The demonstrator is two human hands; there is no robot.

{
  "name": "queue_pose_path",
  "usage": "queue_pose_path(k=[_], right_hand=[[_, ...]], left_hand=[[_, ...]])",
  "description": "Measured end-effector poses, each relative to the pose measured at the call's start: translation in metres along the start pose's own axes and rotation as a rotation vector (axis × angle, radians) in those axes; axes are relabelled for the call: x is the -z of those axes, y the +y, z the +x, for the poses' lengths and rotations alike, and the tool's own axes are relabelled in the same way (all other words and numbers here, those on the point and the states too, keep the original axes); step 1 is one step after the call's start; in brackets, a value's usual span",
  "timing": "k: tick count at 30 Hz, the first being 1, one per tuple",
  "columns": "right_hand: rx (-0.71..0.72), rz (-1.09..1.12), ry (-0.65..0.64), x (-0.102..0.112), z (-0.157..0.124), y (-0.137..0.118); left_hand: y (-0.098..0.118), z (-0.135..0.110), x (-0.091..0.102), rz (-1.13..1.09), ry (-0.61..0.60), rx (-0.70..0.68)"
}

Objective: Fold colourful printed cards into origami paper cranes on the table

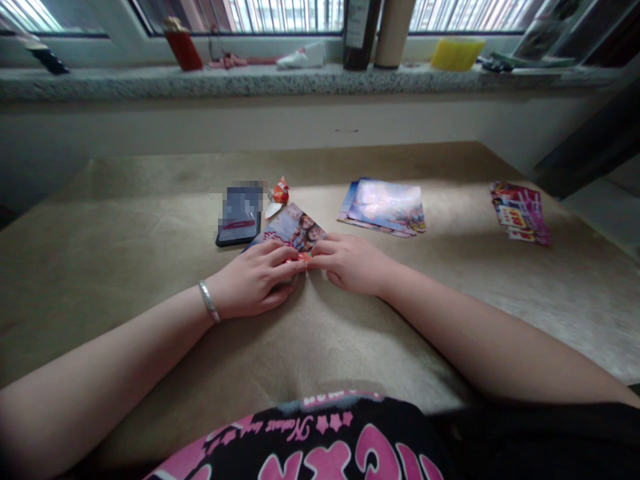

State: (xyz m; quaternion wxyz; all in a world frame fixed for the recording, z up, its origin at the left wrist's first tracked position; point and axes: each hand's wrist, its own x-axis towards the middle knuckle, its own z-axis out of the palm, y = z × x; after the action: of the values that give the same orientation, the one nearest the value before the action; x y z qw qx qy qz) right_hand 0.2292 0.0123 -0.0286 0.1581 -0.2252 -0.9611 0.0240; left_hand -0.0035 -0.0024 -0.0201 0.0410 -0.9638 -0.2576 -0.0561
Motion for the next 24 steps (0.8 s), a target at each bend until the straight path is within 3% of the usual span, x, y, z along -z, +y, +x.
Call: queue_pose_path(k=[24], right_hand=[[-0.001, 0.011, 0.006, -0.001, -0.004, 0.002]], left_hand=[[-0.015, -0.012, 0.017, -0.164, -0.069, -0.076]])
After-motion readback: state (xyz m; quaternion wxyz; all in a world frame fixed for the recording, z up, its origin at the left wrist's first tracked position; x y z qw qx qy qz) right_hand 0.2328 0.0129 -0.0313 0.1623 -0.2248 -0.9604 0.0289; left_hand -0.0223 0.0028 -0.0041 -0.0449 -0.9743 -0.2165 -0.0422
